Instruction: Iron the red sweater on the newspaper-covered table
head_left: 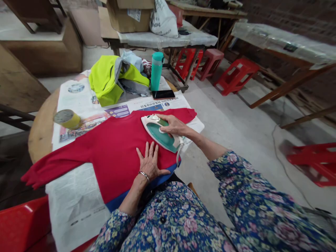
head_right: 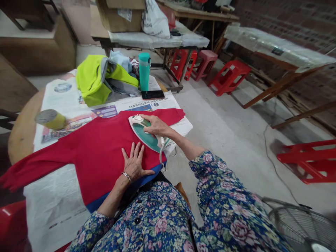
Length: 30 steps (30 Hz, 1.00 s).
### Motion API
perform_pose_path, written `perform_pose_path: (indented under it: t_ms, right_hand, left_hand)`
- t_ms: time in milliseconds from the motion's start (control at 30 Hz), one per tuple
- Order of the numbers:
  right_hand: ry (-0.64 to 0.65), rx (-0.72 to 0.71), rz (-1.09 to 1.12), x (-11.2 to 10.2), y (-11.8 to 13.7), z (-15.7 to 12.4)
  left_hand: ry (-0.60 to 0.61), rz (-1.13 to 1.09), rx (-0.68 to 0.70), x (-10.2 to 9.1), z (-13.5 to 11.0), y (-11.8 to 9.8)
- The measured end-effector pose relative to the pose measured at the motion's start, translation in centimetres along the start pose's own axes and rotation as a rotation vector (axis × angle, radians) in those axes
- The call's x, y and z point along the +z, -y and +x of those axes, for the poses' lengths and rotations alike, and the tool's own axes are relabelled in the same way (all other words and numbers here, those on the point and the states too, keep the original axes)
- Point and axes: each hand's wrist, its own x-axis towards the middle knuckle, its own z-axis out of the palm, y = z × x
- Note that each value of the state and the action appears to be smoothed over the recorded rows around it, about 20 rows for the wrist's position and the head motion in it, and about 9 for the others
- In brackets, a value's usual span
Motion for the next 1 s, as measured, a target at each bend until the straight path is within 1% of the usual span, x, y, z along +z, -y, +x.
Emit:
perform_pose_path:
  t_ms: [67,133,233,333,433,500,567,633,733,800,900,1000]
  right_hand:
    - [-0.014,-0.018,0.012,0.2,0.8,2.1]
    - [-0.054,-0.017,0.009,0.4,1.6,3.7]
    - [-0.178,0.053,-0.027,0.5,2.5,4.4]
    - [-0.27,0.127,-0.044,0.1,2.2,2.9]
    - [-0.338,0.155,-0.048,-1.0,1.1,0.3]
    - [-0.348,0.169,-0.069,-1.7,0.4,-1.5]
    - [-0.295,0.166,-0.093,-2.2,-0.1,-3.0]
    - [-0.204,0.135,-0.107,-2.4,-0.3,-3.9]
    - [-0.077,0.046,-0.105,-1.8,-0.1,-3.9]
    - [-0.009,-0.003,-0.089,-1.1,0.3,-2.8]
    - [0.096,-0.06,-0.077,0.0,1.2,-0.1]
    - [0.141,-0.109,-0.099,0.7,2.2,3.1]
  left_hand:
    - [-0.011,0.015,0.014,0.1,0.0,0.0]
    - [-0.036,0.028,0.029,0.2,-0.1,0.1]
    - [-0.079,0.03,0.045,0.4,-0.1,0.2]
    - [-0.082,0.017,0.04,0.5,-0.1,0.1]
    - [-0.081,0.013,0.022,0.5,0.0,-0.1]
    - [-0.091,0.012,0.02,0.5,0.0,-0.2]
    - [-0.1,0.004,0.031,0.4,0.0,-0.1]
    - [-0.11,-0.009,0.052,0.3,-0.2,0.1]
    - [-0.121,-0.014,0.079,0.4,-0.8,0.0]
    - [-0.127,0.002,0.076,0.7,-1.5,-0.4]
    - [-0.16,0.043,0.061,1.5,-2.9,-1.3]
    - [-0.189,0.062,0.07,2.0,-3.8,-2.0]
